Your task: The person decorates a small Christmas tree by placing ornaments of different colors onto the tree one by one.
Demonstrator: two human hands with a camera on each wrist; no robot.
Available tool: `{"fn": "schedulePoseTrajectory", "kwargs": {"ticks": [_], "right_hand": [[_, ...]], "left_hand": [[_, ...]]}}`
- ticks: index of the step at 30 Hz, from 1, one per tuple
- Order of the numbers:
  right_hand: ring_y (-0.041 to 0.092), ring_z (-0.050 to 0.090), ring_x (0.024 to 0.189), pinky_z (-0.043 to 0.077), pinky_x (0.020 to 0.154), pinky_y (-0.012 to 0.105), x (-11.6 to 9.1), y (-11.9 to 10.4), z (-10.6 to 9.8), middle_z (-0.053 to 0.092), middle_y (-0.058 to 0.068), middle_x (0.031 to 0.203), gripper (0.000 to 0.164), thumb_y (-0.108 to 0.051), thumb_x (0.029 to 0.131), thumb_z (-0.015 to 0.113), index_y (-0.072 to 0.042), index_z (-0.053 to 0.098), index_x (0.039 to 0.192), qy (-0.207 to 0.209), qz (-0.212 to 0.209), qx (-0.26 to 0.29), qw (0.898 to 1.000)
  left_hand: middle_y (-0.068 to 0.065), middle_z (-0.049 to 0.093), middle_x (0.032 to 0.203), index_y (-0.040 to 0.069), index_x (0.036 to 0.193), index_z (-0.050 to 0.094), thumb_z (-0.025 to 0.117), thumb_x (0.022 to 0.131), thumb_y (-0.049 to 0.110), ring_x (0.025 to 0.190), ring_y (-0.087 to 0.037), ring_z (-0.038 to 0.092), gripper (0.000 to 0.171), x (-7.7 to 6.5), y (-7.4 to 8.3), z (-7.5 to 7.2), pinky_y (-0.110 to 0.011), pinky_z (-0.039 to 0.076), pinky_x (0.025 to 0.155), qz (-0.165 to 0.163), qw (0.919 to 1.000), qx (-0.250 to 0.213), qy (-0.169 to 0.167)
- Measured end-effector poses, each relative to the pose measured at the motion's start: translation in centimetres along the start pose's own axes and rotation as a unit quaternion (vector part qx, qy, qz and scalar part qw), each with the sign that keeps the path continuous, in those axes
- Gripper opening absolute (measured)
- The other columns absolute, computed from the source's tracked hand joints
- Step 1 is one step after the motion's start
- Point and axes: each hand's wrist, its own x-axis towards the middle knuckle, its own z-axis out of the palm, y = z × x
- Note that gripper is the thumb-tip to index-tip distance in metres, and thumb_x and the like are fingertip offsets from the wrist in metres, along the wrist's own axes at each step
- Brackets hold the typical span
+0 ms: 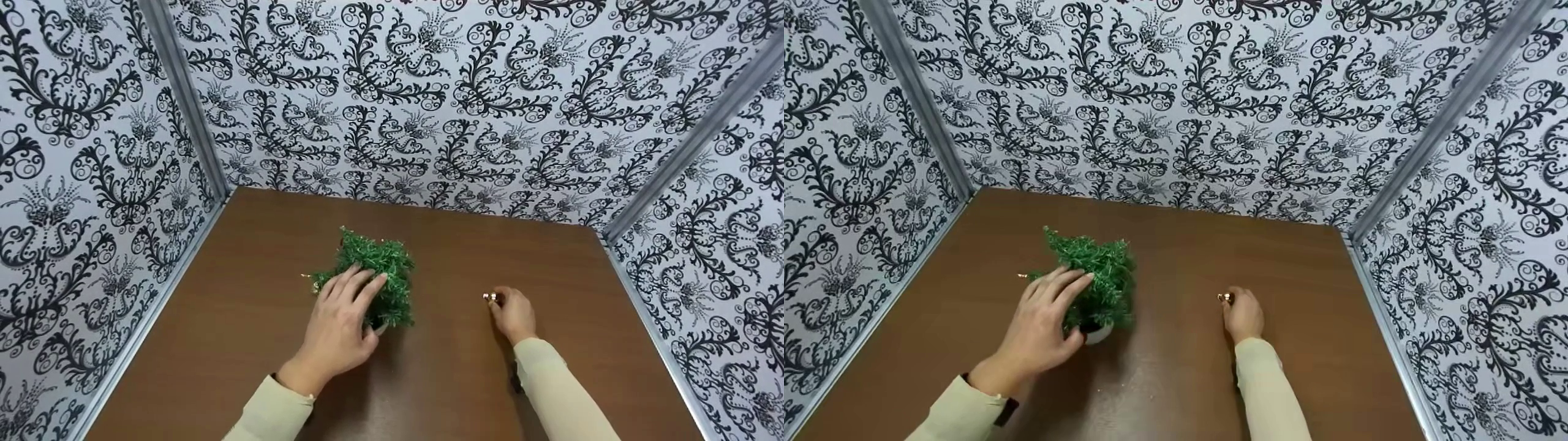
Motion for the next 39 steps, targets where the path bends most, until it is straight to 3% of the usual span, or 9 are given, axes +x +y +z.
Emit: {"fn": "schedulePoseTrajectory", "kwargs": {"ticks": [13, 22, 39], "right_hand": [[0.037, 0.062, 0.101, 0.049, 0.087, 0.052, -0.1, -0.1, 0.0, 0.065, 0.019, 0.11, 0.033, -0.013, 0.09, 0.072, -0.001, 0.067, 0.121, -0.003, 0.001, -0.004, 1.0], [0.04, 0.06, 0.108, 0.047, 0.091, 0.054, 0.0, 0.0, -0.1, 0.064, 0.022, 0.118, 0.036, -0.011, 0.09, 0.072, 0.001, 0.065, 0.123, -0.003, -0.003, 0.0, 1.0], [0.039, 0.061, 0.104, 0.048, 0.09, 0.054, -0.1, 0.0, 0.1, 0.065, 0.02, 0.113, 0.035, -0.012, 0.089, 0.073, 0.0, 0.066, 0.122, 0.001, 0.001, 0.001, 1.0]], "left_hand": [[-0.009, 0.053, 0.139, 0.017, 0.146, 0.05, 0.061, 0.066, 0.002, 0.138, -0.031, 0.039, 0.082, 0.2, -0.5, -0.4, -0.052, 0.031, 0.111, 0.013, 0.9998, -0.003, -0.012], [-0.009, 0.051, 0.141, 0.017, 0.147, 0.047, 0.064, 0.066, 0.0, 0.14, -0.03, 0.037, 0.085, 0.1, -0.8, -0.7, -0.047, 0.027, 0.114, 0.009, 0.9997, -0.009, -0.023], [-0.007, 0.051, 0.141, 0.017, 0.148, 0.047, 0.063, 0.061, -0.005, 0.141, -0.028, 0.036, 0.09, 0.2, -1.5, -0.8, -0.045, 0.024, 0.115, 0.01, 0.9997, -0.003, -0.022]]}}
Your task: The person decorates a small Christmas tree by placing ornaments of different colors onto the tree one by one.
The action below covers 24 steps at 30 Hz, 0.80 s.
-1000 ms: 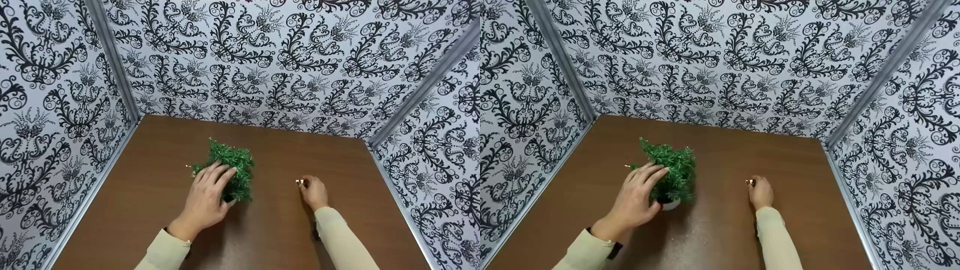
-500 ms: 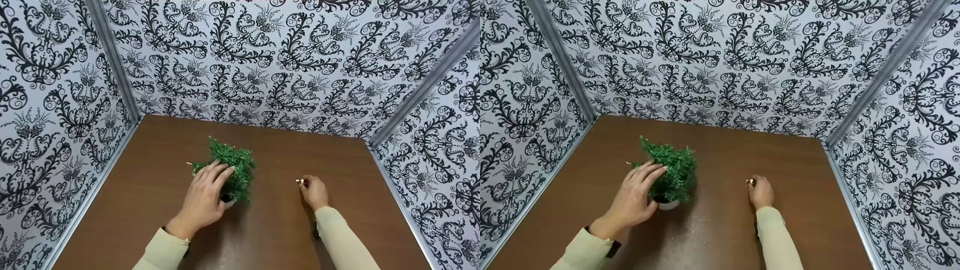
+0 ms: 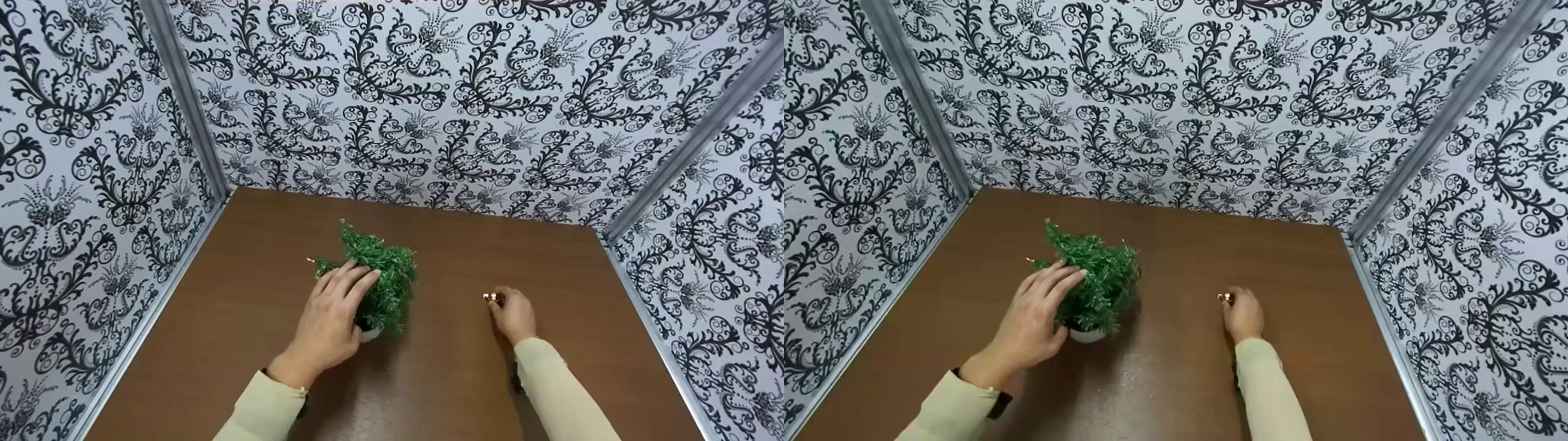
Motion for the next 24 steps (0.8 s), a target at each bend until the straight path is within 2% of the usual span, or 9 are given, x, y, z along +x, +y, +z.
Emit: {"fn": "schedulePoseTrajectory", "kwargs": {"ticks": [9, 17, 24], "right_hand": [[0.039, 0.061, 0.103, 0.048, 0.089, 0.055, 0.0, 0.1, 0.0, 0.065, 0.019, 0.11, 0.033, -0.011, 0.09, 0.072, 0.001, 0.066, 0.121, -0.004, 0.002, 0.001, 1.0], [0.036, 0.061, 0.101, 0.049, 0.087, 0.053, -0.1, 0.4, -0.1, 0.065, 0.017, 0.107, 0.031, -0.011, 0.089, 0.073, -0.001, 0.068, 0.118, 0.003, 0.001, 0.003, 1.0], [0.033, 0.063, 0.1, 0.05, 0.086, 0.052, -0.5, -1.0, -0.8, 0.066, 0.016, 0.109, 0.036, -0.014, 0.089, 0.074, -0.003, 0.067, 0.122, -0.002, -0.007, 0.029, 1.0]], "left_hand": [[-0.007, 0.05, 0.142, 0.016, 0.148, 0.046, 0.063, 0.061, -0.006, 0.142, -0.028, 0.034, 0.091, -0.1, 0.1, -0.1, -0.044, 0.021, 0.116, -0.006, 0.9999, 0.004, -0.012], [-0.008, 0.051, 0.142, 0.015, 0.147, 0.047, 0.059, 0.06, -0.006, 0.142, -0.028, 0.034, 0.091, -0.1, 0.1, 0.2, -0.047, 0.025, 0.115, -0.002, 1.0, -0.002, 0.002], [-0.009, 0.051, 0.141, 0.014, 0.146, 0.048, 0.061, 0.059, -0.005, 0.141, -0.029, 0.035, 0.091, -0.1, 0.0, 0.3, -0.047, 0.025, 0.114, 0.0, 0.9999, -0.005, 0.011]]}}
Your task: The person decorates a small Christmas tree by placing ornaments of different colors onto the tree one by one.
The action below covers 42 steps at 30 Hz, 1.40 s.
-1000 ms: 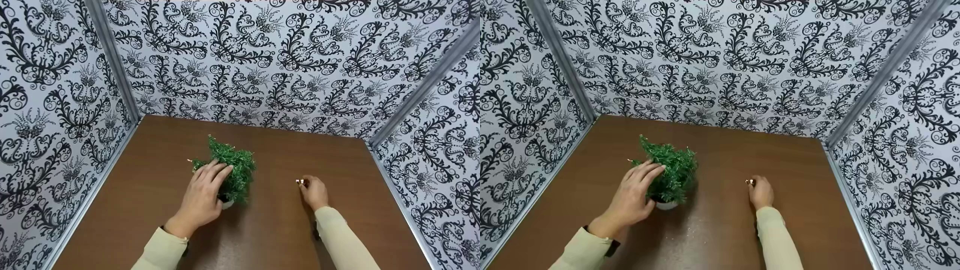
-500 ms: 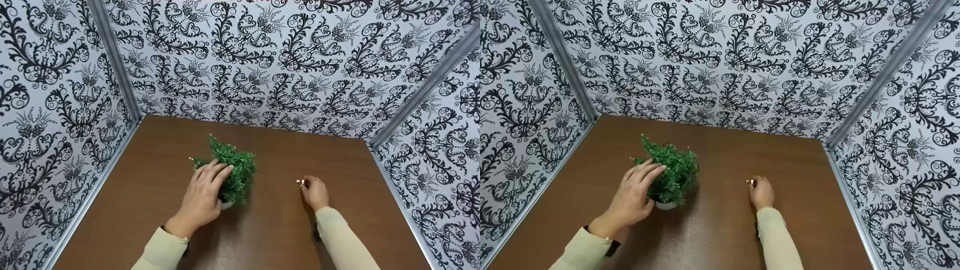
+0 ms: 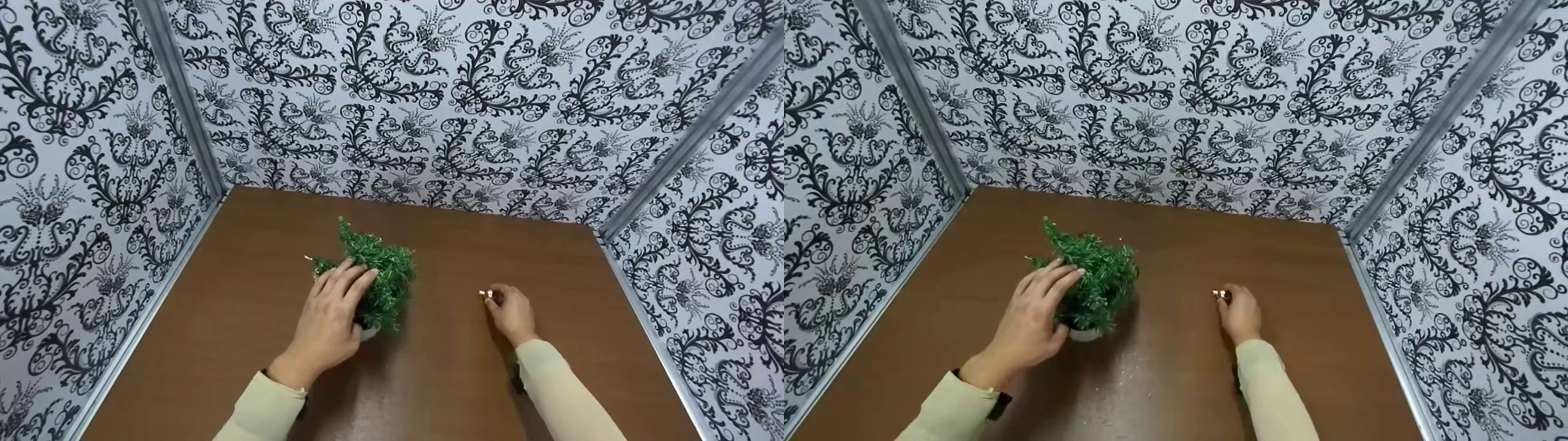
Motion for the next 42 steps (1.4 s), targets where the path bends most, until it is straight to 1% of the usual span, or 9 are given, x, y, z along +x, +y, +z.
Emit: {"fn": "schedulePoseTrajectory", "kwargs": {"ticks": [6, 12, 18, 25, 28, 30, 35, 37, 42], "right_hand": [[0.027, 0.066, 0.096, 0.053, 0.083, 0.046, -0.9, -2.5, -0.7, 0.067, 0.011, 0.107, 0.036, -0.012, 0.086, 0.078, -0.003, 0.069, 0.12, 0.02, -0.046, 0.041, 0.998], [0.021, 0.069, 0.088, 0.057, 0.074, 0.037, -2.4, -5.5, -1.3, 0.067, 0.005, 0.099, 0.033, -0.005, 0.083, 0.08, -0.004, 0.07, 0.115, 0.037, -0.109, 0.106, 0.988], [0.018, 0.069, 0.087, 0.058, 0.073, 0.036, -4.3, -9.1, -1.8, 0.066, 0.0, 0.099, 0.032, -0.006, 0.083, 0.08, -0.007, 0.071, 0.114, 0.022, -0.154, 0.147, 0.977], [0.013, 0.068, 0.086, 0.058, 0.071, 0.032, -6.5, -12.6, -2.1, 0.065, -0.005, 0.102, 0.034, -0.01, 0.085, 0.079, -0.005, 0.069, 0.117, -0.001, -0.201, 0.192, 0.961], [0.014, 0.068, 0.086, 0.058, 0.071, 0.03, -7.0, -13.7, -1.9, 0.065, -0.007, 0.103, 0.033, -0.011, 0.086, 0.079, -0.006, 0.069, 0.117, -0.001, -0.225, 0.203, 0.953], [0.016, 0.068, 0.086, 0.058, 0.071, 0.032, -7.3, -14.3, -1.8, 0.065, -0.007, 0.103, 0.033, -0.011, 0.086, 0.079, -0.006, 0.069, 0.117, 0.001, -0.241, 0.211, 0.947], [0.019, 0.068, 0.084, 0.059, 0.067, 0.039, -8.2, -15.4, -1.6, 0.066, -0.002, 0.104, 0.036, -0.008, 0.084, 0.08, -0.012, 0.068, 0.118, 0.008, -0.275, 0.226, 0.934], [0.019, 0.068, 0.084, 0.058, 0.067, 0.037, -8.5, -15.7, -1.5, 0.066, 0.0, 0.105, 0.039, -0.005, 0.083, 0.08, -0.014, 0.068, 0.119, 0.015, -0.29, 0.229, 0.929], [0.021, 0.067, 0.081, 0.057, 0.067, 0.029, -9.1, -16.4, -1.0, 0.066, 0.002, 0.106, 0.042, -0.002, 0.08, 0.082, -0.01, 0.068, 0.119, 0.026, -0.318, 0.236, 0.918]], "left_hand": [[-0.009, 0.05, 0.143, 0.015, 0.147, 0.047, 0.064, 0.062, -0.003, 0.142, -0.029, 0.034, 0.089, 0.0, -0.1, 0.0, -0.047, 0.023, 0.115, -0.002, 1.0, 0.003, -0.003], [-0.009, 0.048, 0.144, 0.015, 0.148, 0.046, 0.064, 0.064, -0.002, 0.143, -0.028, 0.033, 0.087, 0.0, 0.0, -0.1, -0.046, 0.021, 0.116, -0.005, 0.9999, 0.0, -0.01], [-0.008, 0.048, 0.144, 0.015, 0.148, 0.046, 0.061, 0.065, -0.002, 0.144, -0.027, 0.031, 0.086, 0.0, 0.0, 0.0, -0.045, 0.019, 0.117, -0.004, 0.9999, 0.001, -0.009], [-0.01, 0.051, 0.142, 0.013, 0.144, 0.05, 0.059, 0.06, -0.002, 0.141, -0.029, 0.036, 0.086, -0.1, 0.0, 0.2, -0.046, 0.024, 0.115, 0.004, 0.9999, -0.003, 0.016], [-0.011, 0.051, 0.142, 0.012, 0.144, 0.05, 0.058, 0.061, -0.002, 0.141, -0.029, 0.037, 0.085, -0.1, 0.0, 0.2, -0.047, 0.025, 0.115, 0.006, 0.9997, -0.002, 0.023], [-0.011, 0.051, 0.142, 0.011, 0.145, 0.049, 0.058, 0.061, -0.002, 0.141, -0.03, 0.037, 0.085, -0.1, 0.1, 0.2, -0.048, 0.025, 0.114, 0.007, 0.9996, -0.004, 0.026], [-0.012, 0.051, 0.142, 0.01, 0.146, 0.047, 0.055, 0.064, 0.0, 0.14, -0.032, 0.038, 0.083, -0.2, 0.2, 0.2, -0.05, 0.027, 0.113, 0.009, 0.9994, -0.011, 0.03], [-0.012, 0.051, 0.143, 0.009, 0.148, 0.046, 0.055, 0.066, 0.001, 0.14, -0.031, 0.038, 0.083, -0.3, 0.2, 0.3, -0.05, 0.027, 0.113, 0.007, 0.9995, -0.011, 0.028], [-0.012, 0.05, 0.144, 0.011, 0.152, 0.04, 0.055, 0.066, 0.001, 0.141, -0.031, 0.037, 0.088, -0.6, 0.2, 0.3, -0.051, 0.028, 0.112, 0.004, 0.9995, -0.007, 0.031]]}}
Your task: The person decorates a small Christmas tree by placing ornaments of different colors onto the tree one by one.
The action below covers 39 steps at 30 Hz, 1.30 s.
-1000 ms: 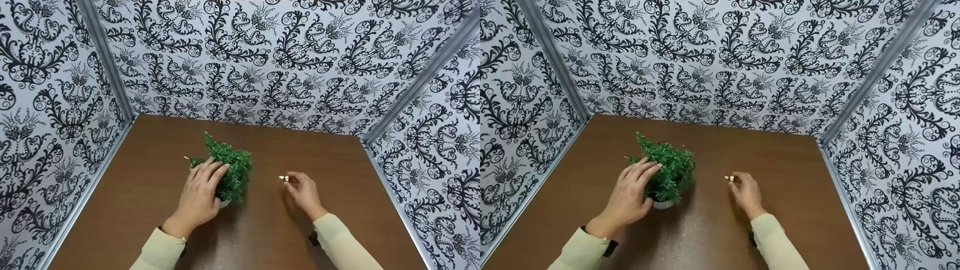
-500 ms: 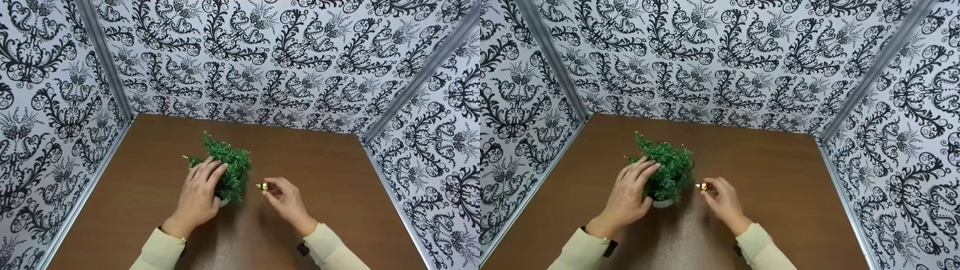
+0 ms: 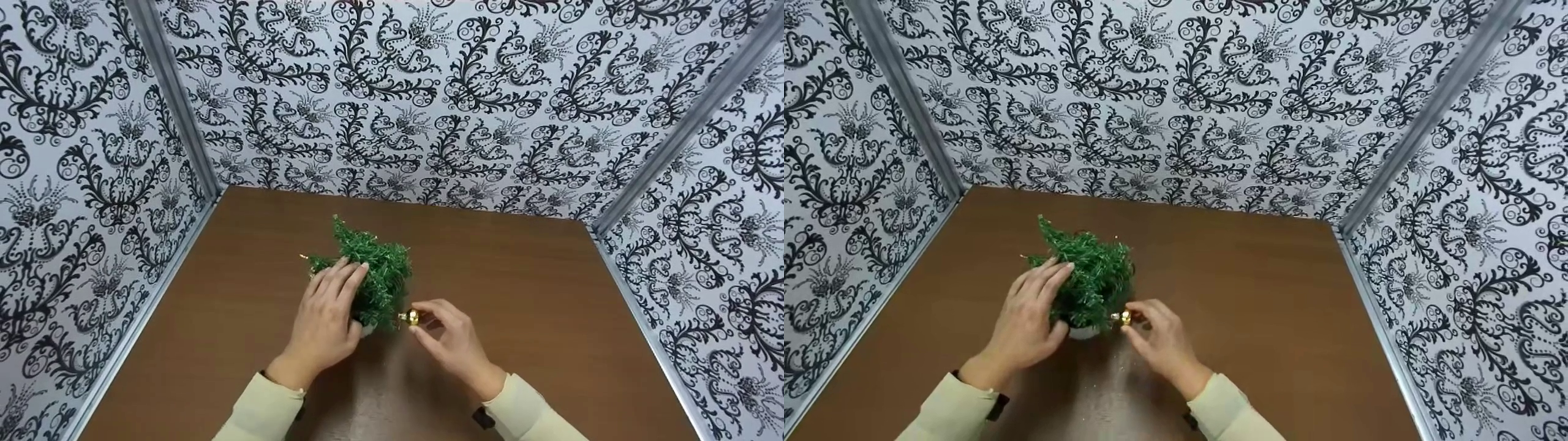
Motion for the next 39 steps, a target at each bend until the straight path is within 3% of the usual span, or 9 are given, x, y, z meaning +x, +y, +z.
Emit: {"fn": "schedulePoseTrajectory", "kwargs": {"ticks": [2, 6, 9, 14, 19, 23, 27, 32, 39], "right_hand": [[0.021, 0.067, 0.081, 0.057, 0.067, 0.027, 0.0, -0.2, 0.2, 0.066, 0.001, 0.105, 0.042, -0.003, 0.08, 0.082, -0.01, 0.067, 0.12, -0.001, -0.004, 0.0, 1.0], [0.021, 0.067, 0.082, 0.058, 0.064, 0.036, 0.1, -0.5, 0.4, 0.066, 0.002, 0.105, 0.043, -0.002, 0.081, 0.081, -0.013, 0.067, 0.12, -0.003, -0.001, 0.007, 1.0], [0.021, 0.067, 0.082, 0.058, 0.063, 0.042, 0.2, -0.6, 0.5, 0.066, 0.002, 0.106, 0.04, -0.002, 0.081, 0.081, -0.008, 0.068, 0.118, -0.005, 0.008, 0.01, 1.0], [0.017, 0.066, 0.086, 0.059, 0.066, 0.043, 0.2, -0.9, 0.4, 0.065, -0.002, 0.108, 0.036, -0.011, 0.086, 0.079, -0.005, 0.067, 0.119, -0.018, 0.029, 0.011, 0.999], [0.016, 0.067, 0.085, 0.059, 0.067, 0.036, 0.2, -1.0, 0.6, 0.067, -0.003, 0.106, 0.035, -0.014, 0.086, 0.079, -0.01, 0.068, 0.119, -0.019, 0.03, 0.019, 0.999], [0.015, 0.068, 0.083, 0.058, 0.066, 0.031, 0.3, -1.3, 0.7, 0.069, -0.003, 0.104, 0.036, -0.011, 0.083, 0.081, -0.012, 0.069, 0.117, -0.014, 0.023, 0.02, 0.999], [0.014, 0.067, 0.081, 0.057, 0.064, 0.027, 0.6, -2.1, 0.7, 0.07, 0.001, 0.101, 0.038, -0.005, 0.079, 0.084, -0.008, 0.07, 0.113, -0.009, 0.007, 0.024, 1.0], [0.015, 0.068, 0.079, 0.056, 0.064, 0.025, 1.3, -4.2, 0.3, 0.071, 0.008, 0.097, 0.036, 0.003, 0.076, 0.083, 0.0, 0.07, 0.109, -0.012, -0.001, 0.043, 0.999], [0.025, 0.068, 0.076, 0.058, 0.059, 0.039, 1.7, -5.2, 0.1, 0.071, 0.009, 0.093, 0.033, 0.004, 0.077, 0.081, 0.002, 0.069, 0.108, -0.016, 0.005, 0.062, 0.998]], "left_hand": [[-0.012, 0.05, 0.144, 0.012, 0.153, 0.039, 0.055, 0.066, 0.002, 0.14, -0.031, 0.037, 0.09, -0.1, -0.1, 0.1, -0.052, 0.029, 0.112, 0.004, 1.0, 0.003, 0.005], [-0.012, 0.049, 0.145, 0.014, 0.154, 0.039, 0.056, 0.066, 0.003, 0.14, -0.031, 0.038, 0.09, -0.1, -0.1, 0.2, -0.052, 0.029, 0.111, 0.012, 0.9998, 0.013, 0.012], [-0.013, 0.047, 0.147, 0.015, 0.155, 0.037, 0.057, 0.068, 0.004, 0.141, -0.03, 0.037, 0.09, -0.1, 0.0, 0.2, -0.052, 0.03, 0.111, 0.021, 0.9995, 0.022, 0.011], [-0.013, 0.043, 0.152, 0.017, 0.153, 0.042, 0.066, 0.07, 0.008, 0.143, -0.029, 0.033, 0.087, -0.1, 0.2, 0.1, -0.05, 0.03, 0.111, 0.052, 0.9978, 0.041, 0.005], [-0.015, 0.042, 0.153, 0.013, 0.129, 0.066, 0.068, 0.073, 0.015, 0.143, -0.031, 0.033, 0.056, -0.1, 0.5, 0.1, -0.05, 0.033, 0.109, 0.1, 0.993, 0.057, 0.026], [-0.016, 0.042, 0.152, 0.009, 0.098, 0.072, 0.072, 0.077, 0.022, 0.142, -0.031, 0.035, 0.025, -0.3, 0.9, 0.5, -0.05, 0.034, 0.108, 0.124, 0.9894, 0.052, 0.054], [-0.014, 0.04, 0.154, 0.011, 0.08, 0.069, 0.079, 0.077, 0.033, 0.143, -0.031, 0.034, 0.024, -0.6, 1.2, 0.9, -0.05, 0.031, 0.109, 0.123, 0.99, 0.038, 0.059], [-0.011, 0.037, 0.157, 0.013, 0.077, 0.073, 0.081, 0.079, 0.043, 0.145, -0.031, 0.03, 0.031, -1.0, 1.3, 1.5, -0.051, 0.026, 0.113, 0.111, 0.9926, 0.017, 0.047], [-0.01, 0.045, 0.152, 0.015, 0.076, 0.075, 0.08, 0.082, 0.027, 0.142, -0.031, 0.036, 0.014, -0.9, 1.5, 1.7, -0.053, 0.03, 0.11, 0.106, 0.9915, -0.002, 0.075]]}}
